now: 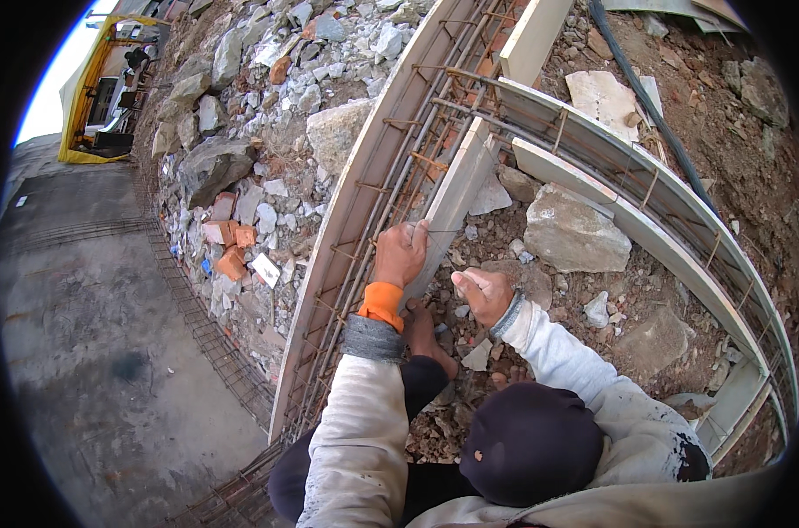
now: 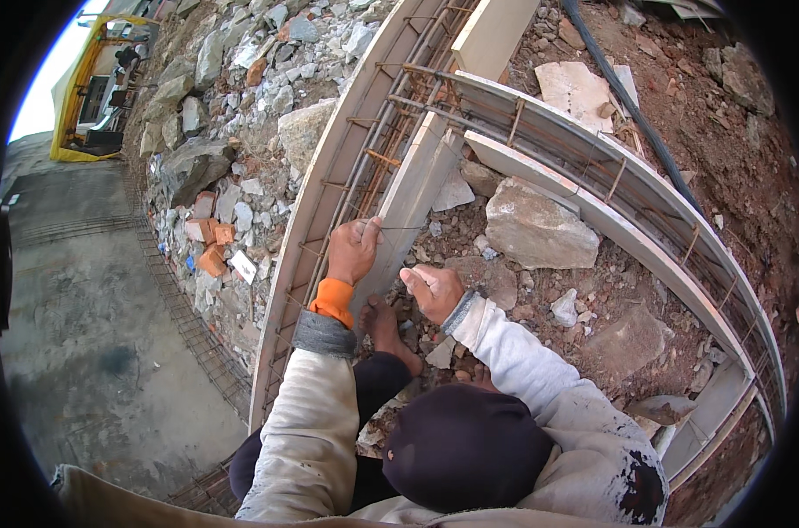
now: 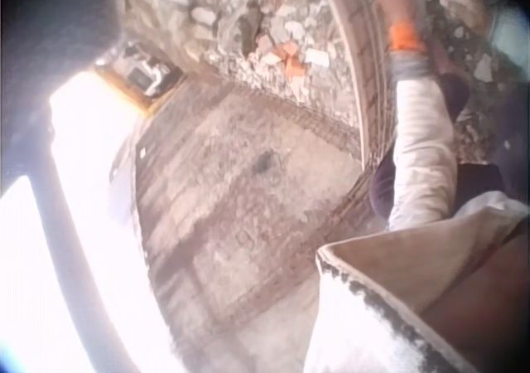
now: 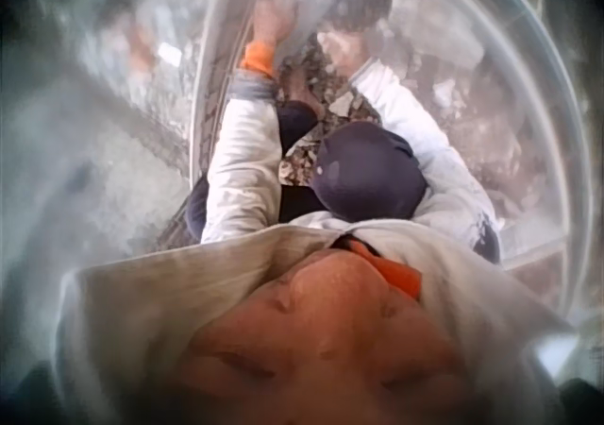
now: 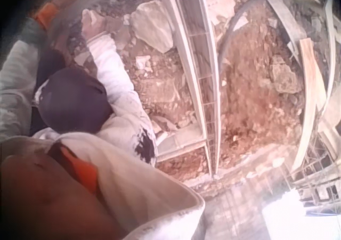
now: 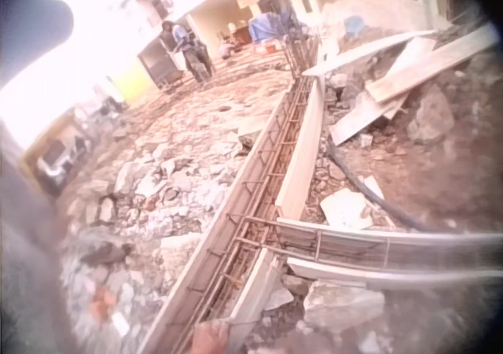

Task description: The person places rocks and bricks under a curved metal formwork to support it, then uses a hoe to clear and level the soil inside the form. The person adjusts the formwork and continues clearing debris by hand and with the hoe.

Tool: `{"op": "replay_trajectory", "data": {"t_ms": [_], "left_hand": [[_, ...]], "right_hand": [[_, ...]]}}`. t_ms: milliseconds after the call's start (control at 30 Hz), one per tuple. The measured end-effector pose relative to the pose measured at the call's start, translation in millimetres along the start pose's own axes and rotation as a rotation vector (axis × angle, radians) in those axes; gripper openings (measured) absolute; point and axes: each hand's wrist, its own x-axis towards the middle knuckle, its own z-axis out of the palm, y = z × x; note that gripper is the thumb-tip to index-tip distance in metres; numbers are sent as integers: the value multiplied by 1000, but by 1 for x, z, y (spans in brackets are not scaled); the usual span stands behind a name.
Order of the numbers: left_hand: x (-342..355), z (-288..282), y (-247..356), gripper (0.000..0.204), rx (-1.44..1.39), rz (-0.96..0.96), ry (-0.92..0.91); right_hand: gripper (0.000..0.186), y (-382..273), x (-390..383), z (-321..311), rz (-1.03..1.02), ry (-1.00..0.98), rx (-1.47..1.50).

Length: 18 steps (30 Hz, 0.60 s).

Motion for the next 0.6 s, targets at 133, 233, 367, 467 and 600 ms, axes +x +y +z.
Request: {"op": "replay_trajectory", "data": {"t_ms": [133,233,367,467,600], "left_hand": [[-4,-2,-2,48,-17,-59,3],[3,-2,-5,48,-46,15,-19],[9,-6,-4,47,127,46,-61],[10,-10,-1,40,332,169,-58],[22,-12,24,24,712,370,-323]], "right_hand": [[42,-2,2,0,4,-4,49],[42,20,-2,-2,49,-2,25],[39,50,6,-11,39,-15,-220],[39,60,1,17,129,-59,-181],[39,45,0,68,215,-104,35]]}}
